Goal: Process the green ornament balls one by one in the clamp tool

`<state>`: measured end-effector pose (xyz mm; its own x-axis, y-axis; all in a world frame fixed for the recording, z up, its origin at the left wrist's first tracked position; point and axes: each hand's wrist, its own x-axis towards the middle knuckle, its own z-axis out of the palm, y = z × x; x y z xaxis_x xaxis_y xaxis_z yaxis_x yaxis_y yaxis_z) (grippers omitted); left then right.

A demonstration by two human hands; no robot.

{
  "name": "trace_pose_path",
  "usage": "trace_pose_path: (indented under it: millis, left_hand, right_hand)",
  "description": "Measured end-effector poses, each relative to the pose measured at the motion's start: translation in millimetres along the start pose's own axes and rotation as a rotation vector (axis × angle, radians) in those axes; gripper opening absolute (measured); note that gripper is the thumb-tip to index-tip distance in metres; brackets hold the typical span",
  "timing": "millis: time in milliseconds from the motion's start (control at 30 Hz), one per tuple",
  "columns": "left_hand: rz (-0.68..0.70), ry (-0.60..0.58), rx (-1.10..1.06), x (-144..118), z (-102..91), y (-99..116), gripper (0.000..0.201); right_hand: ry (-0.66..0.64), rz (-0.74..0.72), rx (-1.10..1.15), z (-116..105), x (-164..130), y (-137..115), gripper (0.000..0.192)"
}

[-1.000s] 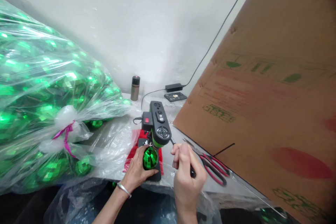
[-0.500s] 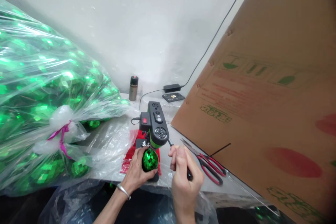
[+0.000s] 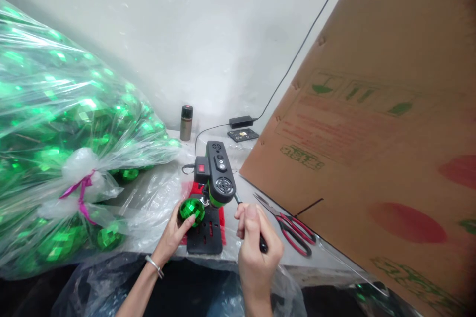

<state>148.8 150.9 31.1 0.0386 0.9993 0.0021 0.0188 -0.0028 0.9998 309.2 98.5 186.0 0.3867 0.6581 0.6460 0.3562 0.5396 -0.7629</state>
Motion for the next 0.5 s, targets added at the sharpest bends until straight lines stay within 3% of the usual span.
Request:
trace_pose_path:
  millis: [167, 500]
  left_hand:
    - [-0.008, -0.012, 0.080, 0, 4.8, -1, 0.087]
    - [0.147, 0.027, 0.303, -5, 27.1, -15, 0.080]
  right_hand:
    - [-0.002, -0.003, 0.001, 0, 0, 1, 0.041]
    - [-0.010, 0.002, 0.015, -2, -2, 3, 0.041]
